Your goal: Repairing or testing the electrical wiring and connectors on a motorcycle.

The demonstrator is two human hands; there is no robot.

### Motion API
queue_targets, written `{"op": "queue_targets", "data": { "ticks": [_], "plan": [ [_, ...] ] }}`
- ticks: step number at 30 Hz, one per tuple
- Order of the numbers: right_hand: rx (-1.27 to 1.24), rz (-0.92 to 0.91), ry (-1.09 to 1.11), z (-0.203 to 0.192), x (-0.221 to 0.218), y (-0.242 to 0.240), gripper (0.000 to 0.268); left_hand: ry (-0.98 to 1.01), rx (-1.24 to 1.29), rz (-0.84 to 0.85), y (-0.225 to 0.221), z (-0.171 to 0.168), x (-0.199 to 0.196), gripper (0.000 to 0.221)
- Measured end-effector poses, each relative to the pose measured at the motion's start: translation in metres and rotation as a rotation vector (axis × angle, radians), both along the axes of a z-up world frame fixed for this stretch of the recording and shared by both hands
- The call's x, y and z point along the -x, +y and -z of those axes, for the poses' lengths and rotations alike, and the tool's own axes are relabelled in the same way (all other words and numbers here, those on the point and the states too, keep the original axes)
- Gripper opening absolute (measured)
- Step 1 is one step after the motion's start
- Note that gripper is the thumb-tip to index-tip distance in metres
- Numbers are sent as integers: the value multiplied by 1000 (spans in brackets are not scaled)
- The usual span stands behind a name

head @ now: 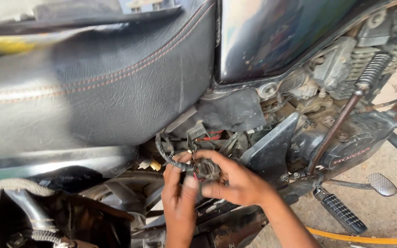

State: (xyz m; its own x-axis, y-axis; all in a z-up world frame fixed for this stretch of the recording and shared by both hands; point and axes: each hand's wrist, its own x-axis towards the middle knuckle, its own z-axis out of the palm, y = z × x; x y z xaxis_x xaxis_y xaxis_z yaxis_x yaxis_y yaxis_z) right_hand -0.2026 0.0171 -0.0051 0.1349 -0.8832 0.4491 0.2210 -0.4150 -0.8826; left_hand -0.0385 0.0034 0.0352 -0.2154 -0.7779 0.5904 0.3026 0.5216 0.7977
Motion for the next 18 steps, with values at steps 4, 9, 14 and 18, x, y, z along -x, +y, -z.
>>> {"op": "queue_targets", "data": {
  "ticks": [4, 9, 14, 18],
  "plan": [
    [110, 47, 62, 2, -3, 4, 64, -375, 303, -213, 0, -5, -2, 35],
    [-60, 208, 201, 8, -8, 3, 67, -391, 207, -242, 2, -8, -4, 25],
    [64, 164, 121, 8, -6, 4, 67, -421, 430, -264, -9, -1, -4, 22],
    [58, 301, 280, 4, -9, 6, 63, -433, -92, -295, -24, 30, -7, 20]
  ]
}}
